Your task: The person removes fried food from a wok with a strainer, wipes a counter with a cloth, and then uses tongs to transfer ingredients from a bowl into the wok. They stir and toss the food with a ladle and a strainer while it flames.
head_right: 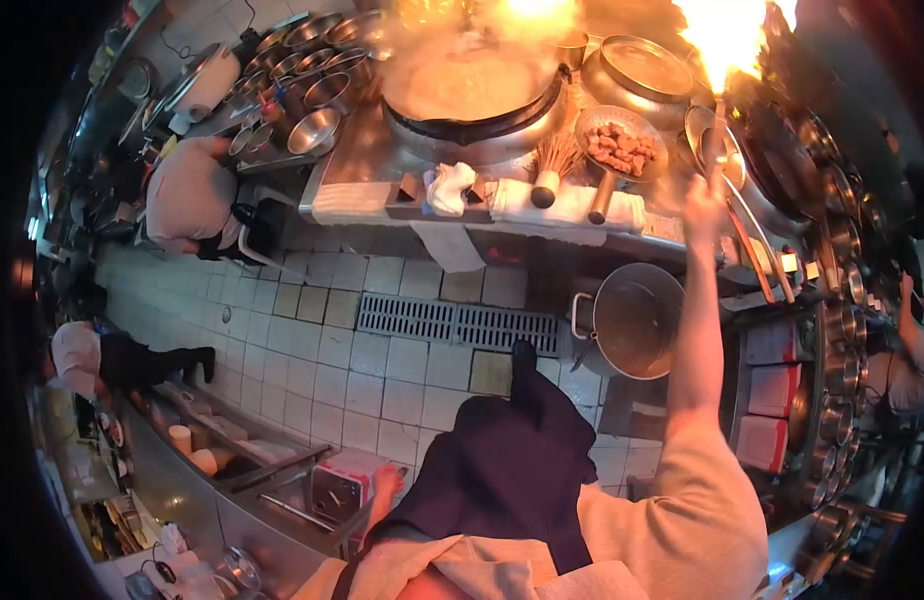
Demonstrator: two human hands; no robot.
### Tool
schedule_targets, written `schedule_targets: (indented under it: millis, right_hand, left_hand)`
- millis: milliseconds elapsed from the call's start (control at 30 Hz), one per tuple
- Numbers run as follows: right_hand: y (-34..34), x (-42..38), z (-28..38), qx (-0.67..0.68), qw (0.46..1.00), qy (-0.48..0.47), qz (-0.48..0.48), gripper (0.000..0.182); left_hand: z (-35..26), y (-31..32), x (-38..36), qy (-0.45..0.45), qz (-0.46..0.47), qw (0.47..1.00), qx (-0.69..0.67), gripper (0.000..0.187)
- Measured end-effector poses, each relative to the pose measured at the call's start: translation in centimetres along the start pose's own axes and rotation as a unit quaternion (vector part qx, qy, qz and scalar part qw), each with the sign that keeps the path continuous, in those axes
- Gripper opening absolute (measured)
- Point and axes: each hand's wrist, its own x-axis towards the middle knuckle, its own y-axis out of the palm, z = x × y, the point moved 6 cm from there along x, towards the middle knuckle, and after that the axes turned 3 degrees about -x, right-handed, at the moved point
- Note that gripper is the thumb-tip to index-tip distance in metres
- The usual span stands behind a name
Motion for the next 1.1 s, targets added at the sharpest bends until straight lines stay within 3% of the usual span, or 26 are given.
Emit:
schedule_targets:
  millis: [33, 67, 100, 133, 233, 300, 367, 433, 467, 533, 600, 667, 700, 800, 867, 933, 967, 1033, 1100]
  right_hand:
    - [3.9, 2.5, -2.3, -0.043, 0.993, -0.064, -0.092, 0.031]
    - [9.3, 7.1, -9.2, -0.126, 0.989, -0.074, -0.017, 0.033]
    - [11.1, 7.3, -8.2, 0.047, 0.983, 0.122, 0.128, 0.032]
    - [13.9, 11.8, -12.3, -0.032, 0.993, -0.114, 0.018, 0.034]
    - [9.7, 6.6, 1.6, 0.144, 0.979, 0.065, 0.127, 0.035]
    - [11.1, 3.4, 7.6, 0.368, 0.921, 0.116, 0.063, 0.033]
    - [14.6, 3.9, 7.6, 0.451, 0.872, 0.148, 0.118, 0.030]
    - [20.7, 6.2, 4.1, 0.399, 0.858, 0.158, 0.283, 0.026]
    - [20.3, 6.0, 6.9, 0.315, 0.886, 0.160, 0.300, 0.017]
    - [24.8, 7.1, 5.3, 0.233, 0.906, 0.123, 0.330, 0.026]
    - [26.0, 4.2, 6.8, 0.309, 0.839, 0.268, 0.358, 0.016]
    - [27.6, 1.8, 7.6, 0.424, 0.716, 0.380, 0.404, 0.018]
    - [28.6, 1.3, 7.9, 0.448, 0.676, 0.409, 0.419, 0.019]
    - [31.5, 0.2, 8.4, 0.504, 0.559, 0.464, 0.468, 0.020]
    - [32.5, -0.1, 8.3, 0.530, 0.488, 0.461, 0.518, 0.018]
    - [30.9, -1.0, 11.6, 0.526, 0.481, 0.490, 0.503, 0.025]
    - [31.2, -1.3, 12.3, 0.523, 0.461, 0.505, 0.508, 0.026]
    - [34.2, -1.4, 11.3, 0.542, 0.391, 0.545, 0.506, 0.026]
    - [32.5, -1.1, 12.1, 0.543, 0.437, 0.449, 0.559, 0.022]
  left_hand:
    - [-1.1, 0.0, 0.4, -0.014, -0.008, 1.000, -0.016, 0.032]
    - [-2.3, 0.6, 0.4, -0.004, -0.008, 1.000, -0.008, 0.033]
    - [-3.2, 0.8, 0.0, 0.004, -0.010, 1.000, 0.001, 0.034]
    - [-4.7, 0.9, -0.5, 0.013, -0.015, 1.000, 0.009, 0.035]
    - [-5.4, 2.5, -0.9, 0.012, -0.014, 0.999, 0.032, 0.040]
    - [-4.9, 4.4, -1.0, -0.001, -0.007, 1.000, 0.014, 0.036]
    - [-8.2, 6.4, -4.6, 0.011, 0.005, 0.998, 0.068, 0.035]
    - [-11.8, 7.8, -8.6, 0.016, 0.013, 0.995, 0.098, 0.034]
    - [-10.8, 8.1, -7.7, 0.057, -0.001, 0.992, 0.115, 0.033]
    - [-7.6, 8.4, -6.0, 0.137, -0.034, 0.979, 0.147, 0.031]
    - [-8.0, 8.8, -7.0, 0.108, -0.056, 0.977, 0.177, 0.028]
    - [-8.6, 9.0, -8.6, 0.131, -0.075, 0.972, 0.180, 0.028]
    - [-9.9, 9.3, -9.6, 0.063, -0.018, 0.988, 0.139, 0.029]
    - [7.2, 10.5, 3.5, 0.200, -0.039, 0.978, 0.046, 0.031]
    - [6.5, 9.2, 4.6, 0.178, -0.034, 0.977, 0.115, 0.032]
    - [3.0, 9.1, 4.6, 0.155, -0.028, 0.971, 0.178, 0.033]
    - [-8.2, 7.2, -3.5, 0.101, -0.035, 0.987, 0.119, 0.030]
    - [-10.0, 6.1, -2.7, 0.120, -0.012, 0.991, 0.054, 0.028]
    - [-11.1, 4.3, -1.8, 0.120, -0.001, 0.993, 0.021, 0.029]
